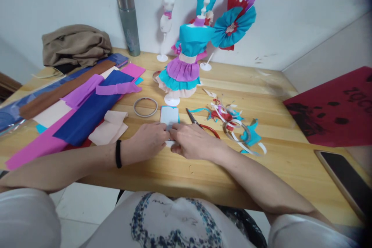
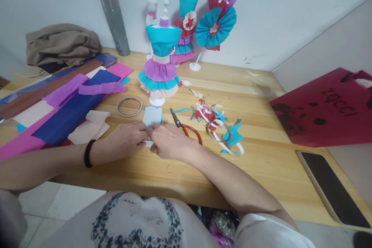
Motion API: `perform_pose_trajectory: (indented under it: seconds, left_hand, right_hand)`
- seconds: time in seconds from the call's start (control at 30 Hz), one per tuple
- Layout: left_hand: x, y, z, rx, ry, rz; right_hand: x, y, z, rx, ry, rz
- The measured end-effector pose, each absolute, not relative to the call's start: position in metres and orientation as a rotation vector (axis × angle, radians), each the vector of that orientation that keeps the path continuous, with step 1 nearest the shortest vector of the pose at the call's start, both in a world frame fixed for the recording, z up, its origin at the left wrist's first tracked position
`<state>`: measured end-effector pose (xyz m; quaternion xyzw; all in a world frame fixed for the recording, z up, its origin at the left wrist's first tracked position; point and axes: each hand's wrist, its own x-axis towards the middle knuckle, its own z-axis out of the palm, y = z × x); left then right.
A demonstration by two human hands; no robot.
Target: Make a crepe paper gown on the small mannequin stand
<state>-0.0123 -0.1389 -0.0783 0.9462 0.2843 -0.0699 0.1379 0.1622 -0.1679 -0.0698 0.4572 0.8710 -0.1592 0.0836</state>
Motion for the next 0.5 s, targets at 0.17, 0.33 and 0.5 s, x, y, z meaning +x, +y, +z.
perform_pose_trajectory:
  seconds: [0.17, 0.33, 0.5]
  left_hand:
    - [-0.0094, -0.1379, -0.0797, 2.72, 0.866, -0.213]
    - [-0.0074, -0.1371, -0.0794, 2.656, 0.896, -0.165]
    - [-0.0088, -0.1357, -0.0856, 2.661, 0.891, -0.134]
  right_hand:
    - [0.1627, -0.167, -0.0677, 1.364, 2.591, -0.52]
    - [0.1603, -0.169, -0.0624, 1.454, 2.553, -0.526]
    - [0.1596, -0.1689, -0.0633, 1.487, 2.548, -0.497]
